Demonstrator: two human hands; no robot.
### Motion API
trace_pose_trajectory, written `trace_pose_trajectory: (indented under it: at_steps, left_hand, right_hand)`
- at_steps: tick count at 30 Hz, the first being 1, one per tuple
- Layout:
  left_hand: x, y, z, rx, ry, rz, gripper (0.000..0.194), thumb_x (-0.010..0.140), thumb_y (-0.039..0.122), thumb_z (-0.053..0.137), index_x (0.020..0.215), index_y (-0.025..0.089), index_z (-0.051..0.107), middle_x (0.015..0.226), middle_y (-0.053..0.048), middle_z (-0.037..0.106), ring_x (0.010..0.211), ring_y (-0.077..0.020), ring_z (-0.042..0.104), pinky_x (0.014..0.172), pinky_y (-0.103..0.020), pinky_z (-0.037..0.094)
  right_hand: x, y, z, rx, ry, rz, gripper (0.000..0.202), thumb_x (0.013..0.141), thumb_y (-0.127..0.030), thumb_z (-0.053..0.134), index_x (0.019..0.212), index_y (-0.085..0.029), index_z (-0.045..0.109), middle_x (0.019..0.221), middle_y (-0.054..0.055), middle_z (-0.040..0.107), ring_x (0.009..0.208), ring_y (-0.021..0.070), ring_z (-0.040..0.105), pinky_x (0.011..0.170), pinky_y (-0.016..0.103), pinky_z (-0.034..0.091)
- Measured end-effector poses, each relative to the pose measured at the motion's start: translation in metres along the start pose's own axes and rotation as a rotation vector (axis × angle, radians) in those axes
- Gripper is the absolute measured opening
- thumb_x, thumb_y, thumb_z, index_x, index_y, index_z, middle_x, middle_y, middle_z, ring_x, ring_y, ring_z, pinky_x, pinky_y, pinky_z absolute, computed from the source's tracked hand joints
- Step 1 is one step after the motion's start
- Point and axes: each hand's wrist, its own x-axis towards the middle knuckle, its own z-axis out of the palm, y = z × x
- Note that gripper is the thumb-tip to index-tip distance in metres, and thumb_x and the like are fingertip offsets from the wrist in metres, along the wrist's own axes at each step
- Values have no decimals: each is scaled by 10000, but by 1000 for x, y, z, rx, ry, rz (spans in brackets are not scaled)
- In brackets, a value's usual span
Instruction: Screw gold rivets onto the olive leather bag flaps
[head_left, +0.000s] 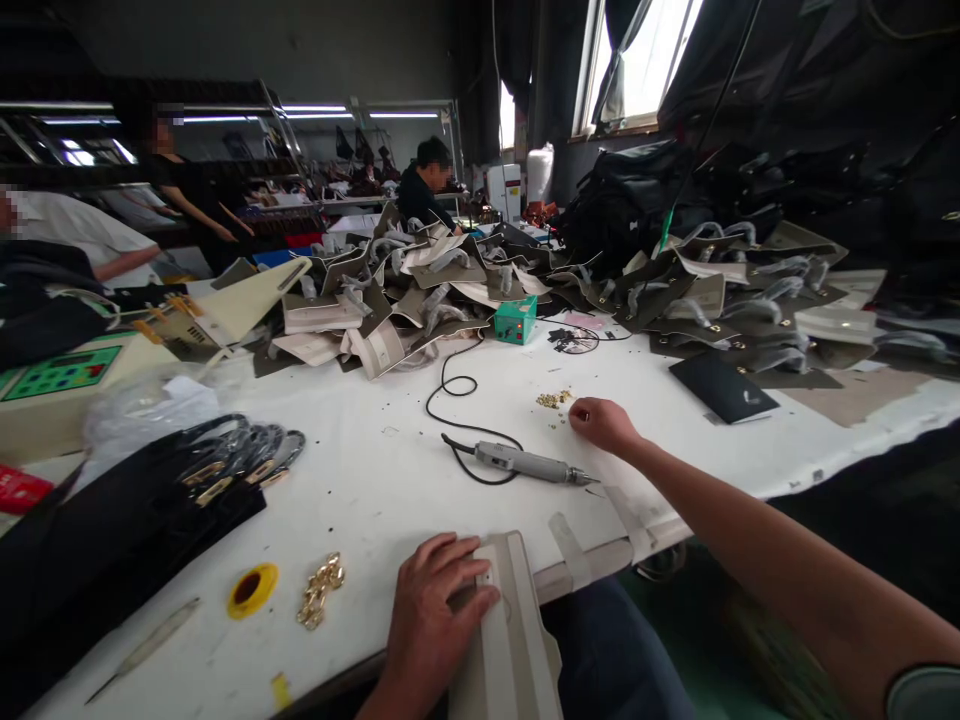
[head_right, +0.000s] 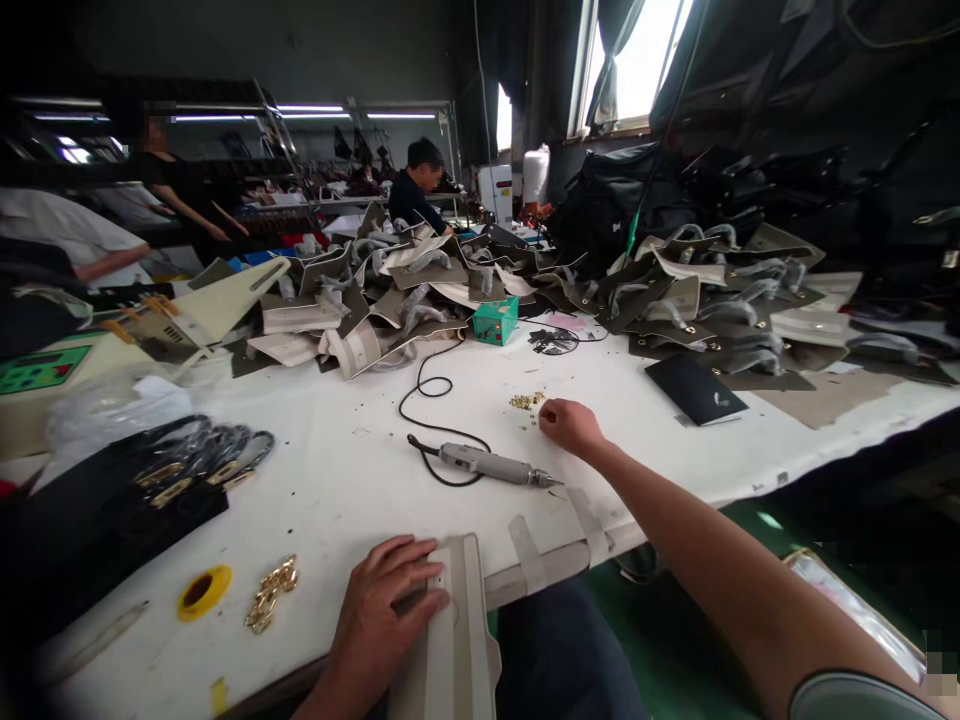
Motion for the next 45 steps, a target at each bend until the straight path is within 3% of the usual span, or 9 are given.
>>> trace_pose_trajectory:
  at_steps: [5, 13, 18, 22, 37, 45]
  left_hand:
    - [-2, -5, 2, 55, 49, 63, 242, 734, 312, 869, 963, 354, 805, 1204, 22, 779, 1188, -340, 667, 944, -570, 586]
    - [0, -40, 9, 228, 144, 391, 362, 664, 433, 910, 994, 362, 781, 1156, 46, 796, 1053, -279, 742, 799, -416, 666]
    - [3, -47, 11, 278, 167, 445, 367, 659, 505, 909, 972, 362, 782, 1114, 48, 808, 1004, -253, 759, 768, -360, 672]
    - [3, -48, 15, 239, 194, 429, 388, 601, 457, 948, 939, 358, 784, 1088, 44, 813, 991, -252, 759, 780, -355, 669]
    - [3, -46, 15, 302, 208, 475, 386, 609, 449, 934, 948, 349, 779, 1092, 41, 812, 985, -260, 764, 751, -365, 678]
    - [1, -49, 18, 318, 184, 471, 354, 642, 453, 909, 956, 340, 792, 1086, 3, 815, 1005, -264, 756, 785, -356, 664]
  right_hand:
    - [-5, -7, 9, -117, 39, -120, 204, 939, -289, 524, 923, -241, 722, 1016, 37, 754, 871, 185, 642, 704, 267, 364]
    - [-6, -14, 9, -270, 34, -271, 239, 967, -232, 487, 845, -206, 691, 916, 49, 727, 771, 163, 645, 642, 275, 301]
    - [1, -17, 5, -338, -49, -350, 215, 943, -168, 501, 829, -197, 681, 922, 55, 733, 792, 175, 669, 635, 285, 303]
    - [5, -22, 0, -381, -113, -386, 208, 931, -131, 504, 843, -183, 686, 925, 80, 741, 806, 195, 685, 633, 286, 321]
    - [-4, -32, -9, -403, -176, -329, 295, 1015, -237, 454, 919, -165, 723, 1001, 122, 735, 866, 225, 704, 691, 294, 403]
    - [-2, -34, -7, -306, -129, -153, 289, 987, -242, 474, 858, -201, 729, 1032, 71, 748, 901, 201, 691, 682, 281, 364]
